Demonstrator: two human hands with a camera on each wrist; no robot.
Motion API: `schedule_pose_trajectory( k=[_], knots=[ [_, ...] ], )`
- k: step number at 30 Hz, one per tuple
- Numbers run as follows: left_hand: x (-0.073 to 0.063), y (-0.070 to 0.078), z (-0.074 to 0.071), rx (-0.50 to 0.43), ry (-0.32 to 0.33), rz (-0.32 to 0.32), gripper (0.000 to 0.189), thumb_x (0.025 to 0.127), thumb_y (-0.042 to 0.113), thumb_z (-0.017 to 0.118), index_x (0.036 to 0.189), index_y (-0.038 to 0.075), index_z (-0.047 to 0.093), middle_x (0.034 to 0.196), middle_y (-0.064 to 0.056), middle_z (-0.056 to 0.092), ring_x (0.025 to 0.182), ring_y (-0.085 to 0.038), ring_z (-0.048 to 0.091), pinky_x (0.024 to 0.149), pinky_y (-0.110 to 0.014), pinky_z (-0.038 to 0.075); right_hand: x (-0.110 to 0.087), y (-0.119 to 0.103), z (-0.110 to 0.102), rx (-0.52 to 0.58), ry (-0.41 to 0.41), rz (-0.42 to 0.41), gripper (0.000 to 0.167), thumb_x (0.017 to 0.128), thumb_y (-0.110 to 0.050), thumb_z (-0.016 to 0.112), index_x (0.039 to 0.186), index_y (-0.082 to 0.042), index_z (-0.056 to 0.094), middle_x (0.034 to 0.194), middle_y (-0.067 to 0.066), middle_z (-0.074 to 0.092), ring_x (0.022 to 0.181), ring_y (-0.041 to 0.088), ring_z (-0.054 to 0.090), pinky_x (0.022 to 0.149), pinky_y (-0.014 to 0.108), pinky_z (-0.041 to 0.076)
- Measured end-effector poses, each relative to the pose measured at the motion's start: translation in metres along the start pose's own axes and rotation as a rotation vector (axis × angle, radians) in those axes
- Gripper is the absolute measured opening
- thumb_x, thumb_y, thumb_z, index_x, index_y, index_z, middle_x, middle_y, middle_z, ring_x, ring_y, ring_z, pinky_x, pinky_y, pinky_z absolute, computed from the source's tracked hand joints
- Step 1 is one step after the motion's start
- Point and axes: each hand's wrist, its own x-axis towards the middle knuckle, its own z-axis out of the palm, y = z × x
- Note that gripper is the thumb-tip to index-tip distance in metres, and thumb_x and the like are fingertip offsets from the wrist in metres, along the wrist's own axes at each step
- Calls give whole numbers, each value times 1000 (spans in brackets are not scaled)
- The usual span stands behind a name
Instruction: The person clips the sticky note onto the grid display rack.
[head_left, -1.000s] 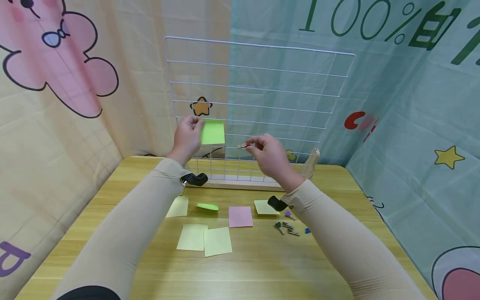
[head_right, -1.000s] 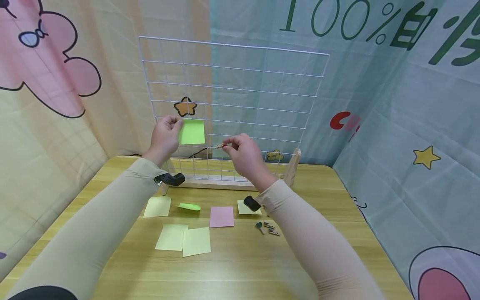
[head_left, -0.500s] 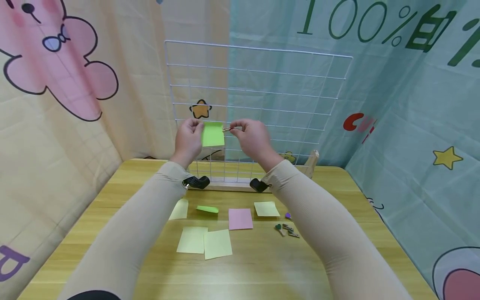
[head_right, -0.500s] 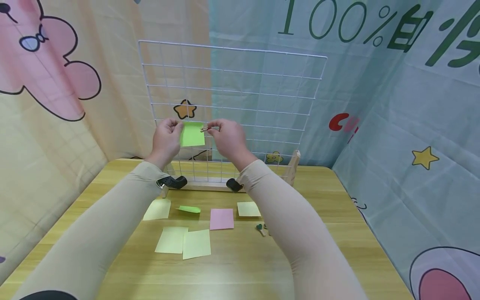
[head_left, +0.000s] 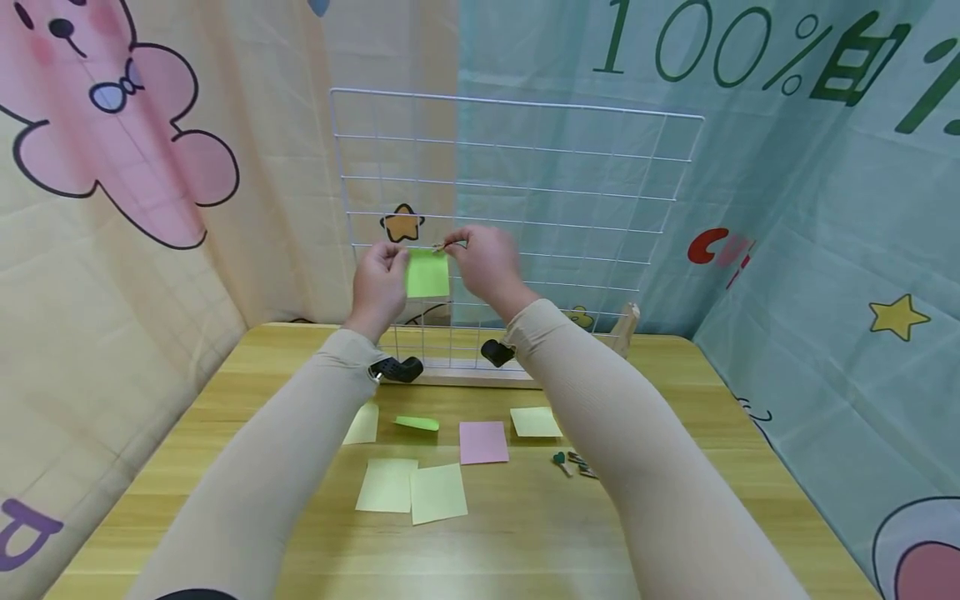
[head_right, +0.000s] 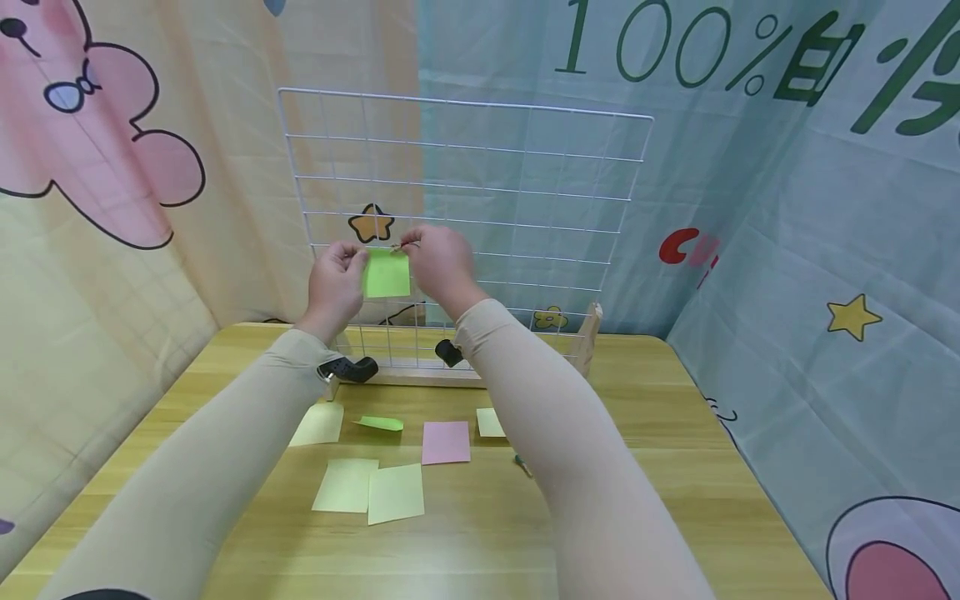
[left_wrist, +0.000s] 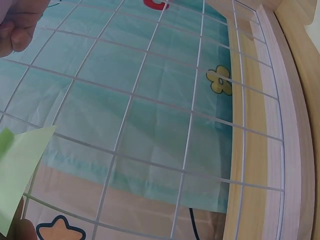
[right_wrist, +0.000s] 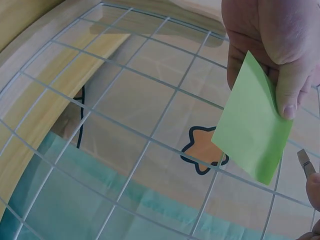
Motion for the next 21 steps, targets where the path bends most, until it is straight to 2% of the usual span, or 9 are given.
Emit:
schedule_pose_trajectory(
  k=[7, 12, 21],
  knots=[
    [0, 0, 1, -9, 7, -21, 30, 112, 30, 52, 124, 5, 64, 94, -2, 62, 68, -12, 52, 56, -22, 46, 9, -6, 5, -23, -18, 11, 23, 109, -27, 61, 119, -18, 79, 122, -2, 78, 75, 17, 58, 56, 23, 40],
    [-1, 0, 0, -8, 2, -18, 30, 112, 29, 52, 124, 5, 64, 88, -1, 59, 64, -11, 49, 53, -22, 43, 13, -8, 8, -26, -24, 21, 22, 109, -25, 60, 120, -18, 78, 123, -2, 77, 95, 15, 66, 69, 24, 50],
    [0, 0, 1, -8, 3, -20, 29, 112, 29, 52, 124, 5, 64, 95, -3, 63, 68, -12, 52, 55, -22, 45, 14, -9, 12, -33, -30, 42, 23, 109, -24, 60, 122, -18, 77, 125, -2, 77, 101, 15, 68, 78, 26, 57]
  ],
)
